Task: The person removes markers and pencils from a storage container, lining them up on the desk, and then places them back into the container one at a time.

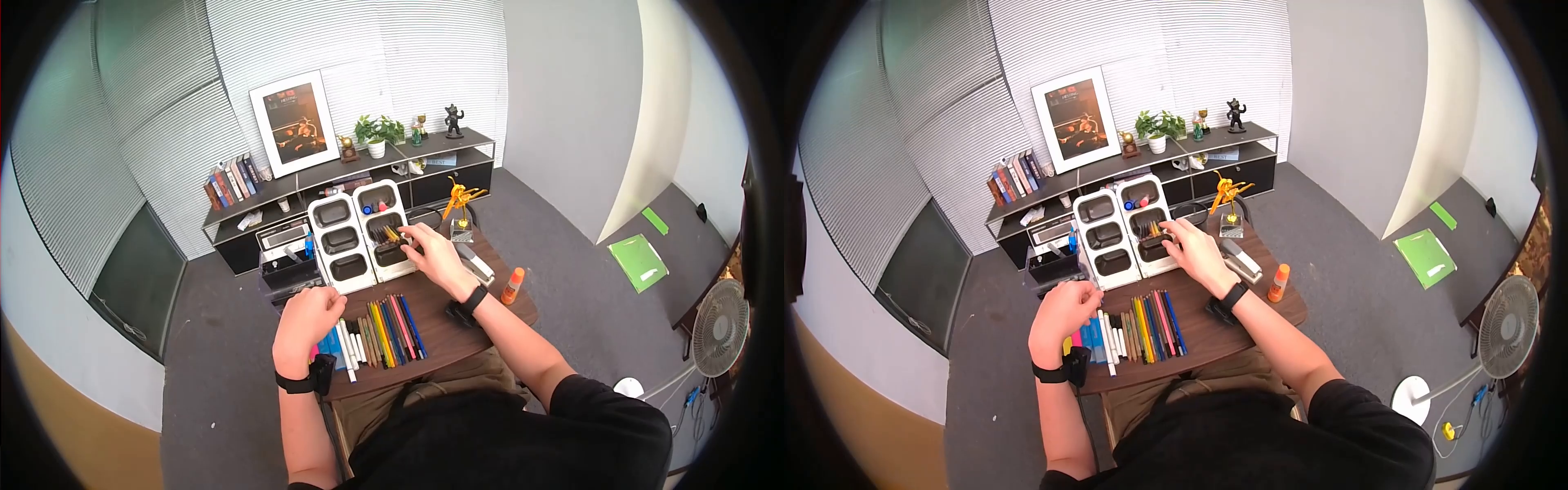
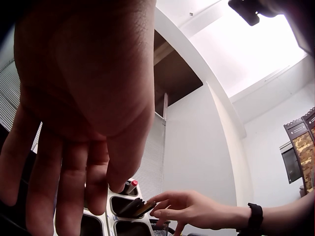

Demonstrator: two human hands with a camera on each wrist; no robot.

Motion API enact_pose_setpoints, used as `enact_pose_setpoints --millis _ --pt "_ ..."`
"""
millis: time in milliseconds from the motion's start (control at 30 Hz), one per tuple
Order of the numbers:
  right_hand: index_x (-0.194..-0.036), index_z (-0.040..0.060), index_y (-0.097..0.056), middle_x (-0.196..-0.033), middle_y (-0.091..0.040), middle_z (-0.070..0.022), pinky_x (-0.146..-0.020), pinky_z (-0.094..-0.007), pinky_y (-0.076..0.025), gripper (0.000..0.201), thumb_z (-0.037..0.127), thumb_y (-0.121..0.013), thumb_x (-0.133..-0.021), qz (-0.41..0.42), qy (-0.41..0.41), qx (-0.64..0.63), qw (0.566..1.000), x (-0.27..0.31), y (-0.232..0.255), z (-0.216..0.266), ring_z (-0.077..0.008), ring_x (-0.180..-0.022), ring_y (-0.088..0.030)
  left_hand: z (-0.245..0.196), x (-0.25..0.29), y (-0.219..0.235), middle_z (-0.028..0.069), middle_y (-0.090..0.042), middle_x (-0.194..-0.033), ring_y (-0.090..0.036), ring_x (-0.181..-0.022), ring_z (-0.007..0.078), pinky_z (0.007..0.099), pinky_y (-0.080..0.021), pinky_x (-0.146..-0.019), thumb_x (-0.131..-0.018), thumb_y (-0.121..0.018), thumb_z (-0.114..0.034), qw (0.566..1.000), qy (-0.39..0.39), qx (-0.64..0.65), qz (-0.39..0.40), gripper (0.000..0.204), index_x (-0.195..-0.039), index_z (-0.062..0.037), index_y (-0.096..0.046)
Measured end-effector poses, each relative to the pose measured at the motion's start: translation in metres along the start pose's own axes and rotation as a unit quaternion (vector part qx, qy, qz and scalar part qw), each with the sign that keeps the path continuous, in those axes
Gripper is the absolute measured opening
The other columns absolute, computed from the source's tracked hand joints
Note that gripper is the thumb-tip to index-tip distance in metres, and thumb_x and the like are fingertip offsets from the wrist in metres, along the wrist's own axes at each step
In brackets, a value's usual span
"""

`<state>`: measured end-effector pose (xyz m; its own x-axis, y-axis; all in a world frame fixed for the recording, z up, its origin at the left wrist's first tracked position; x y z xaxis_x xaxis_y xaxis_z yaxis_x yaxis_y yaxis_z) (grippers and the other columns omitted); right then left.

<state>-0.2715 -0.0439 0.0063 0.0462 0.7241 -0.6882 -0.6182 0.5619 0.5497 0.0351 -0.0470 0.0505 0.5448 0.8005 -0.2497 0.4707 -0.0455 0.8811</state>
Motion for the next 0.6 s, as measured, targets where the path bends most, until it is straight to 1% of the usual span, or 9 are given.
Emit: enact_pose_setpoints --millis 67,133,200,233,300,367,600 --pt "-0.132 0.0084 -0.069 -0.114 -0.07 -0.0121 -0.082 -0.0468 -0.061 0.032 0.016 -0.075 -0.102 0.005 0.005 0.003 1.0 -0.003 -0.002 -0.002 -0.0344 -0.093 -0.076 -0.003 0.002 0.003 0.0195 -0.077 -0.083 -0.075 -0.082 0.0423 0.049 -0.06 -0.077 -0.101 -0.07 -0.028 0.999 0.024 0.033 0.001 0.03 -0.09 -0.0018 -0.079" --pt "-0.13 0.0075 -0.071 -0.113 -0.071 -0.0123 -0.082 -0.0467 -0.061 0.029 0.015 -0.074 -0.102 0.009 0.012 0.007 1.0 -0.005 -0.003 -0.003 -0.0349 -0.092 -0.076 -0.002 0.001 0.004 0.0195 -0.077 -0.083 -0.075 -0.082 0.0422 0.0491 -0.06 -0.077 -0.101 -0.07 -0.028 0.999 0.024 0.028 0.0 0.029 -0.09 -0.0018 -0.079" --pt "-0.124 0.0058 -0.073 -0.112 -0.074 -0.0141 -0.082 -0.0467 -0.062 0.024 0.014 -0.074 -0.102 0.007 0.016 0.017 1.0 -0.007 -0.004 -0.003 -0.0369 -0.092 -0.076 -0.001 0.001 0.004 0.0195 -0.077 -0.083 -0.075 -0.082 0.0421 0.0492 -0.06 -0.077 -0.101 -0.07 -0.028 0.999 0.024 0.023 -0.001 0.029 -0.09 -0.0018 -0.079" --pt "-0.124 0.0058 -0.073 -0.112 -0.074 -0.0141 -0.082 -0.0467 -0.062 0.024 0.014 -0.074 -0.102 0.006 0.016 0.017 1.0 -0.007 -0.004 -0.003 -0.0369 -0.092 -0.076 0.0 0.002 0.004 0.0195 -0.077 -0.083 -0.075 -0.082 0.0422 0.0494 -0.06 -0.077 -0.101 -0.07 -0.028 0.999 0.023 0.026 -0.003 0.029 -0.09 -0.0017 -0.079" --pt "-0.122 0.0046 -0.073 -0.111 -0.077 -0.0162 -0.083 -0.0466 -0.062 0.022 0.013 -0.073 -0.102 -0.009 0.006 0.015 1.0 -0.01 -0.004 -0.003 -0.0384 -0.096 -0.077 0.001 0.002 0.003 0.0195 -0.077 -0.083 -0.075 -0.082 0.0423 0.0495 -0.06 -0.077 -0.101 -0.07 -0.028 0.999 0.022 0.028 -0.005 0.029 -0.09 -0.0016 -0.078" --pt "-0.122 0.0043 -0.074 -0.111 -0.078 -0.017 -0.083 -0.0466 -0.062 0.022 0.013 -0.073 -0.102 -0.01 0.002 0.01 1.0 -0.011 -0.003 -0.002 -0.0388 -0.097 -0.077 0.004 0.001 0.002 0.0107 -0.078 -0.075 -0.078 -0.069 0.023 0.0365 -0.06 -0.07 -0.104 -0.067 -0.028 1.0 0.001 0.001 -0.005 0.032 -0.092 -0.0001 -0.078" --pt "-0.125 0.0036 -0.073 -0.115 -0.079 -0.0178 -0.086 -0.0472 -0.063 0.025 0.016 -0.071 -0.103 -0.007 0.001 0.009 1.0 -0.012 -0.001 -0.002 -0.039 -0.099 -0.078 0.007 0.0 -0.001 0.0108 -0.078 -0.074 -0.078 -0.069 0.023 0.0365 -0.06 -0.07 -0.104 -0.067 -0.028 1.0 -0.002 0.001 -0.005 0.033 -0.091 0.0003 -0.078"
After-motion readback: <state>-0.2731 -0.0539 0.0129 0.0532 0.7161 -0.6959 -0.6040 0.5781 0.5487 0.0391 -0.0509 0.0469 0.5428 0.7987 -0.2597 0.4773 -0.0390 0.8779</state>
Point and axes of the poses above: each hand's wrist, its own x-axis away from the middle knuckle, its own y-axis out of the back of the hand, z = x × y, the point moved 2 cm from there along -x, towards the middle knuckle
